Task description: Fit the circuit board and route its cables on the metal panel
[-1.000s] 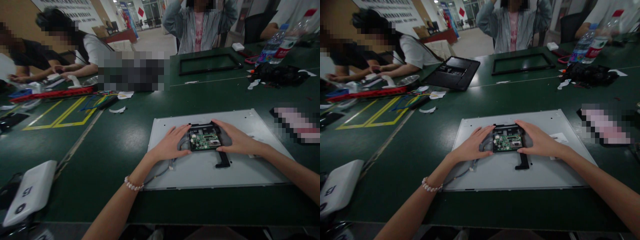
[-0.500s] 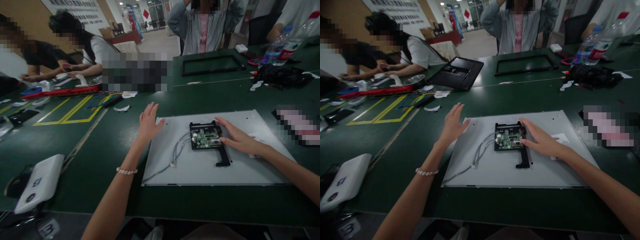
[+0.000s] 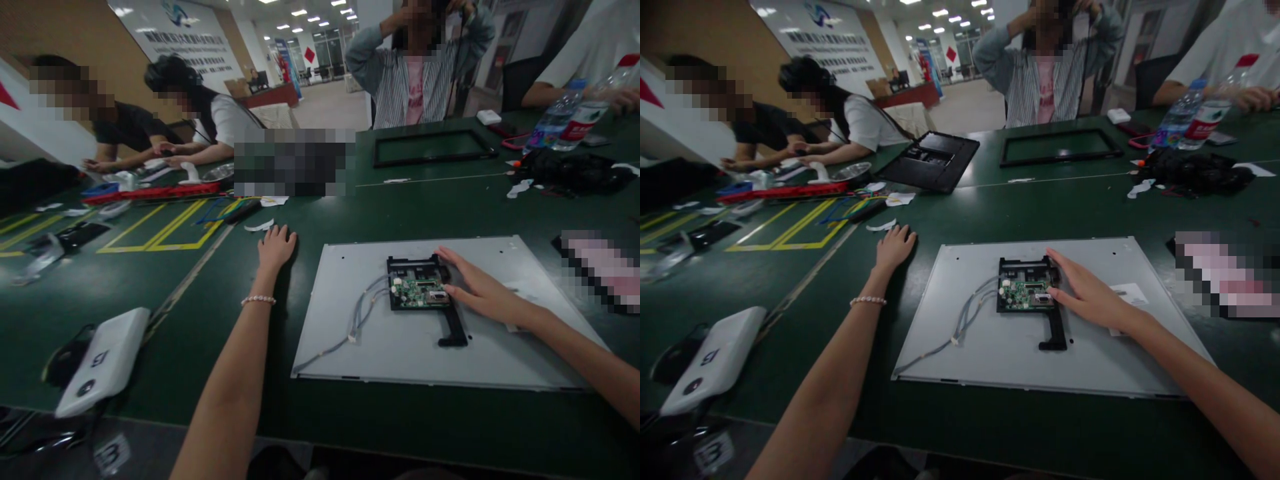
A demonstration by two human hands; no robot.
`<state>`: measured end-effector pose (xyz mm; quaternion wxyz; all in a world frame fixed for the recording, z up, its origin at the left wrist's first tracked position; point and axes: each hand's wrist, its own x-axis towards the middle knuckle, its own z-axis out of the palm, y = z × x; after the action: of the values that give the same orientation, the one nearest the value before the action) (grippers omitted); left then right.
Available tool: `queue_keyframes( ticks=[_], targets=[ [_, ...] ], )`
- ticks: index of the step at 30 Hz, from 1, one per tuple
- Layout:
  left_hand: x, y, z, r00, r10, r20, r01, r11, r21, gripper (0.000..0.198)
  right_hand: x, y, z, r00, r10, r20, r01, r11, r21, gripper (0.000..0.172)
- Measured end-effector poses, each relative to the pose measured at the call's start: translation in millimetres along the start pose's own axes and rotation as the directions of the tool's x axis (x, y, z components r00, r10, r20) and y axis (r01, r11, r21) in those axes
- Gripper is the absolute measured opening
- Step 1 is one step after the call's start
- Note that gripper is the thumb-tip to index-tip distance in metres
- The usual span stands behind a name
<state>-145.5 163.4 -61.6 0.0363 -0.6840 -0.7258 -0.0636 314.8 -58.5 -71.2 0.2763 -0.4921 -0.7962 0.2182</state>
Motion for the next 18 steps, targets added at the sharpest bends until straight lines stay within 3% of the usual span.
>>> queue_keyframes(
  ticks=[5, 9, 13, 18],
  targets=[
    [-7, -1, 0.6, 0.997, -0.005, -0.08, 0.005, 1.0, 0.005, 0.061, -1, -1, 0, 1.0, 0.004, -0.004, -0.004, 1.0, -0.007, 0.072],
    [10, -10, 1.9, 0.974, -0.1, -0.203, 0.093, 0.995, -0.041, 0.076, 0, -1, 1, 1.0, 0.001, -0.009, -0.001, 1.0, -0.02, 0.074],
    [37, -20, 5.5, 0.965, -0.248, -0.087, 0.24, 0.966, -0.092, 0.077, 2, -1, -1, 1.0, -0.006, -0.011, 0.005, 1.0, -0.024, 0.074],
    [46, -27, 10.6, 0.976, -0.21, -0.058, 0.208, 0.978, -0.028, 0.07, 3, -1, -1, 1.0, -0.014, -0.005, 0.013, 0.999, -0.032, 0.072]
  ],
)
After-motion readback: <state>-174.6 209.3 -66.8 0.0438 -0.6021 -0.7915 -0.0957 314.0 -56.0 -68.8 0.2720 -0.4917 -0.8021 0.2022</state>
